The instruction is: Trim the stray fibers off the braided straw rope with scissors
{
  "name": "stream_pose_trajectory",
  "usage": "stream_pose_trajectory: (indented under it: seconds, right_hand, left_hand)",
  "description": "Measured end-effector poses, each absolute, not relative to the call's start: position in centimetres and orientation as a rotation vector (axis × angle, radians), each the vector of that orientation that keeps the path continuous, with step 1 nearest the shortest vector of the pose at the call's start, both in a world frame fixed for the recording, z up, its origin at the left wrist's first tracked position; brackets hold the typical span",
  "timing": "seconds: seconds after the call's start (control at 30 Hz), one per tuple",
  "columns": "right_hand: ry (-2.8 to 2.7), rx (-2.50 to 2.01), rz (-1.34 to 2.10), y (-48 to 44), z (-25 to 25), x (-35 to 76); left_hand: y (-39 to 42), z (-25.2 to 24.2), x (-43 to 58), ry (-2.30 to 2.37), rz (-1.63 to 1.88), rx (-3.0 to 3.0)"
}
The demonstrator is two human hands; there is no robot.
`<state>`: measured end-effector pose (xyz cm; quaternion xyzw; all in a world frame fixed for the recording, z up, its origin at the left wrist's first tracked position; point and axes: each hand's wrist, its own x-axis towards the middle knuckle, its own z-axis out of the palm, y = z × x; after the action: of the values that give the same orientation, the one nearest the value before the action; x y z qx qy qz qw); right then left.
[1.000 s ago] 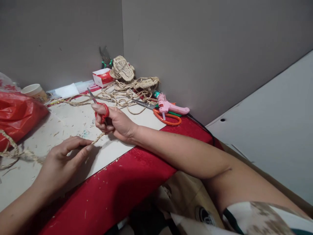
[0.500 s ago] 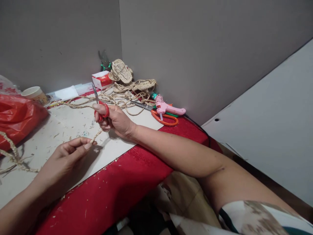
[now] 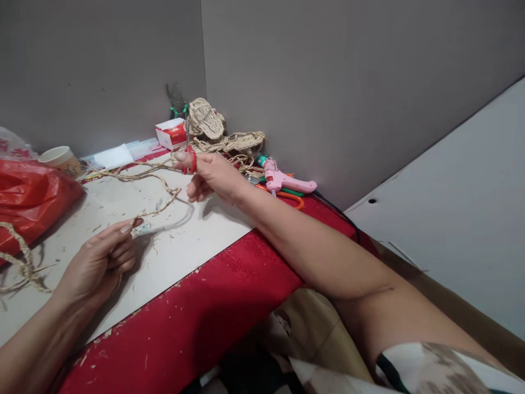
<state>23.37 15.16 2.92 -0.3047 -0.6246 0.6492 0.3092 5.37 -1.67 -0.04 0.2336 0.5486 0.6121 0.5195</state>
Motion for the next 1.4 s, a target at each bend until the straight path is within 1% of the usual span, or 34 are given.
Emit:
stream_pose_trajectory:
  seconds: [0.1, 0.27, 0.33, 0.4, 0.5, 0.57, 0.67, 0.73, 0.8, 0.87, 0.97, 1.0, 1.07, 1.17, 1.27, 1.33, 1.4]
  right_hand:
    - [-1.769, -0.706, 1.520, 14.1, 2.9, 23.4]
    - [-2.322, -0.539, 1.455, 11.4, 2.4, 23.2]
    - [-2.547, -0.536, 1.246, 10.7, 2.4, 23.2]
    - [-2.721, -0.568, 0.932, 10.2, 2.4, 23.2]
    - [-2.843, -0.618, 0.576, 10.1, 2.5, 23.1]
    - [-2.889, -0.626, 0.475, 10.2, 2.5, 23.0]
    - [-2.910, -0.640, 0.470, 10.5, 2.2, 23.0]
    - [-2.851, -0.665, 0.522, 10.8, 1.9, 22.9]
    - [-2.700, -0.668, 0.682, 11.0, 1.5, 22.6]
    - [-2.474, -0.611, 1.020, 11.0, 1.1, 22.3]
    - [-2.079, -0.531, 1.657, 10.8, 0.5, 21.7]
    - [-1.957, -0.524, 1.827, 10.7, 0.4, 21.5]
    - [-1.727, -0.502, 2.063, 10.5, 0.3, 21.2]
    - [-1.413, -0.411, 2.246, 10.5, 0.2, 21.0]
    - [-1.231, -0.373, 2.360, 11.1, 0.1, 21.0]
    - [-1.187, -0.379, 2.347, 11.6, 0.1, 21.0]
    - [-1.157, -0.392, 2.255, 12.3, 0.2, 21.1]
  left_hand:
    - [-1.6, -0.1, 5.2, 1.260, 1.481, 0.551]
    - [-1.5, 0.0, 5.2, 1.243, 1.498, 0.548]
    - [-1.5, 0.1, 5.3, 1.249, 1.509, 0.548]
    - [-1.5, 0.1, 5.4, 1.253, 1.524, 0.540]
    - [-1.4, 0.0, 5.5, 1.243, 1.555, 0.522]
    - [-1.3, 0.0, 5.5, 1.226, 1.563, 0.519]
    - [-1.3, 0.0, 5.4, 1.205, 1.528, 0.521]
    - [-1.4, 0.1, 5.3, 1.198, 1.493, 0.527]
    - [-1.4, 0.2, 5.3, 1.189, 1.462, 0.549]
    - [-1.5, 0.3, 5.5, 1.188, 1.432, 0.590]
    - [-1.8, 0.3, 6.0, 1.261, 1.391, 0.697]
    - [-1.9, 0.3, 6.2, 1.309, 1.382, 0.737]
    - [-2.2, 0.4, 6.7, 1.402, 1.359, 0.800]
    - [-2.5, 0.6, 7.5, 1.469, 1.308, 0.819]
    - [-2.7, 0.5, 7.7, 1.490, 1.262, 0.820]
    - [-2.8, 0.3, 7.6, 1.544, 1.236, 0.863]
    - [-2.9, 0.1, 7.4, 1.643, 1.211, 0.947]
